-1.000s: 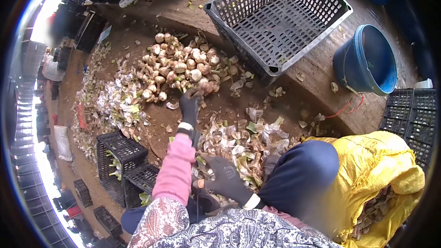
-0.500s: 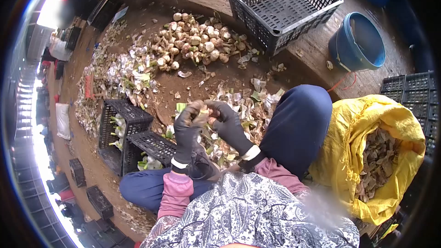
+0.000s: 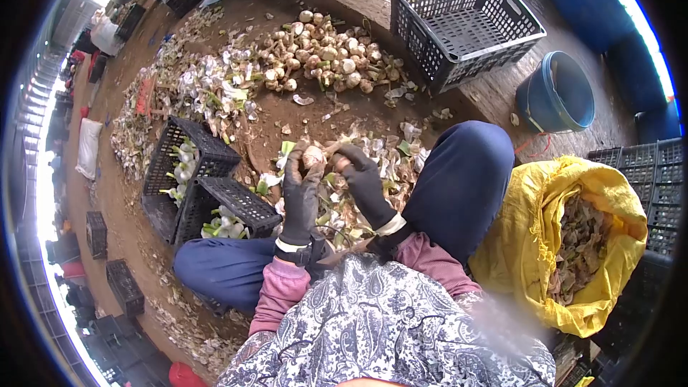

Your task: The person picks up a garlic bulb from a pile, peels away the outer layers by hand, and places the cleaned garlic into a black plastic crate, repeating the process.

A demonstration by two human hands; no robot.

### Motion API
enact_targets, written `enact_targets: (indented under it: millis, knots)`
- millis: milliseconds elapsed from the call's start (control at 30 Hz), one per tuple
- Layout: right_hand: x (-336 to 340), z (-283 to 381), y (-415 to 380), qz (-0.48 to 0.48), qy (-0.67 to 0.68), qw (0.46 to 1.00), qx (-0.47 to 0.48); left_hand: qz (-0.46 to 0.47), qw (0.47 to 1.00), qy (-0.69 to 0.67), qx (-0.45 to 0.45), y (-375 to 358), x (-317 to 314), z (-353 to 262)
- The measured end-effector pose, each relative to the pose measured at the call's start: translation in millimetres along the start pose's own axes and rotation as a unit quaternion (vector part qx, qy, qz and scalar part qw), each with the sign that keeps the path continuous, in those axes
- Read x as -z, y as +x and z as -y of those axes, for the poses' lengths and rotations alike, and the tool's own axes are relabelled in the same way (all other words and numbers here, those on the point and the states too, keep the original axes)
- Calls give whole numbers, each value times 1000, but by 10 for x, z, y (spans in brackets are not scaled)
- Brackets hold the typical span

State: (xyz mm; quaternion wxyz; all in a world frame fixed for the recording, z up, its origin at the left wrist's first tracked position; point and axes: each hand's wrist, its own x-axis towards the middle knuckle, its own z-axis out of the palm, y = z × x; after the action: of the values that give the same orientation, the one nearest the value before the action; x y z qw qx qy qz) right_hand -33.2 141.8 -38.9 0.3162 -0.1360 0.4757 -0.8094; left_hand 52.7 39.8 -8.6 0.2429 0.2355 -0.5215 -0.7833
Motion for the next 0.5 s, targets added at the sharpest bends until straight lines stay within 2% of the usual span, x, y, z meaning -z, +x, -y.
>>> enact_targets:
  millis: [67,167,267,300,333,367,400,433,500]
  knots:
    - [123,-117,13,-74,38,995,-61,-17,999,5,-36,-38,-17,-117]
    - [1,-70,-33,-22,86,990,-111,-20,997,19,-66,-61,1,-170]
    - [-52,-60,-28,6,46,993,-110,36,966,210,-146,-78,143,-2]
    - [-56,-76,-21,14,52,994,-97,17,956,254,-149,-76,178,38]
    - [-46,-79,-13,21,58,995,-82,9,960,237,-149,-77,189,84]
    - [-27,-71,-28,1,70,990,-122,0,964,220,-148,-75,196,130]
    - [-33,-65,-33,-4,78,990,-118,-9,968,203,-148,-76,181,128]
    - [-40,-67,-41,-8,86,990,-115,-3,958,237,-159,-63,191,110]
    - [-64,-70,-56,-6,89,990,-111,4,977,167,-134,-71,164,79]
